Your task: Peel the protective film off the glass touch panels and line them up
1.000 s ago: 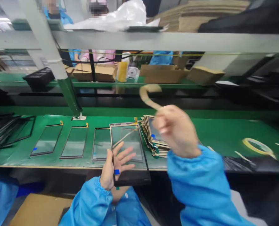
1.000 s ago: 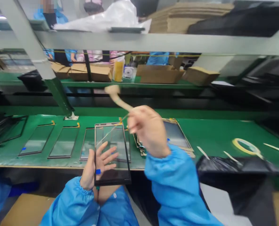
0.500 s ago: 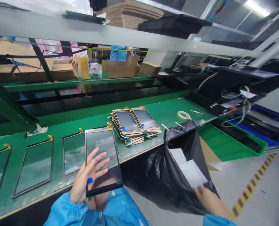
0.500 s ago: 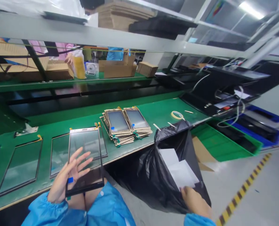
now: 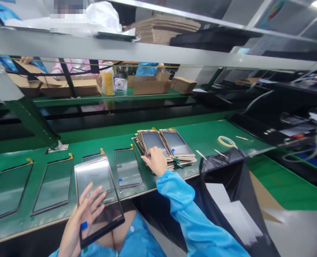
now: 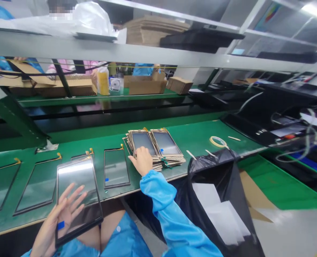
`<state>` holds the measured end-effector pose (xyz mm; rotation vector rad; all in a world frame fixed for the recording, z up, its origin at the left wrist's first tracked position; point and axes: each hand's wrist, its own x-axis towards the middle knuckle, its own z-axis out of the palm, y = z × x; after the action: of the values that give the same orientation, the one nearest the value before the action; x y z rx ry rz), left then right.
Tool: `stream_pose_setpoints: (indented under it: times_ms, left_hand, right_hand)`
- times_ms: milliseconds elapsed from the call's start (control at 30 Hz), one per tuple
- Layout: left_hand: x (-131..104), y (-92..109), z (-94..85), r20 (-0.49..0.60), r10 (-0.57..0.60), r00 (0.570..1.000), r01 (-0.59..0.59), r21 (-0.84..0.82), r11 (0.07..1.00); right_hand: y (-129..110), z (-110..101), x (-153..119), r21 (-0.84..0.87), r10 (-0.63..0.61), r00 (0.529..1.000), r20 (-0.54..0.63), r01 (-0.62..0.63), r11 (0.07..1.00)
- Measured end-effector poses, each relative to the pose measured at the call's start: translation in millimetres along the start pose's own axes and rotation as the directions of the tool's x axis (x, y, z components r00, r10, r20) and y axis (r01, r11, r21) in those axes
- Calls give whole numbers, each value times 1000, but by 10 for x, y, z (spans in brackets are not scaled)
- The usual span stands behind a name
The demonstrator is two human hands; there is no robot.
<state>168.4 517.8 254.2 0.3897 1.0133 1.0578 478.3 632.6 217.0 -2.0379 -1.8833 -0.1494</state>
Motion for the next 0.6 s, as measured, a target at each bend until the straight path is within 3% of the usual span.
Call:
stream_pose_setpoints:
  times_ms: [133, 300, 433, 600]
  left_hand:
    - [8, -115, -40, 41, -15, 999, 17, -59, 998]
    - [41, -332, -40, 115, 2, 993, 13, -135, 991]
    - [20, -369, -42, 97, 20, 995, -2, -178, 984]
    - [-66, -363, -88, 59, 41, 997, -27, -219, 975]
  right_hand:
    - [13, 33, 22, -72, 24, 1000, 8, -23, 997]
    - [134, 39, 25, -119, -32, 998, 45, 37, 992]
    - [166, 21, 150, -247, -40, 983, 181, 85, 965]
    - [390, 30, 309, -310, -92, 917, 388, 224, 924]
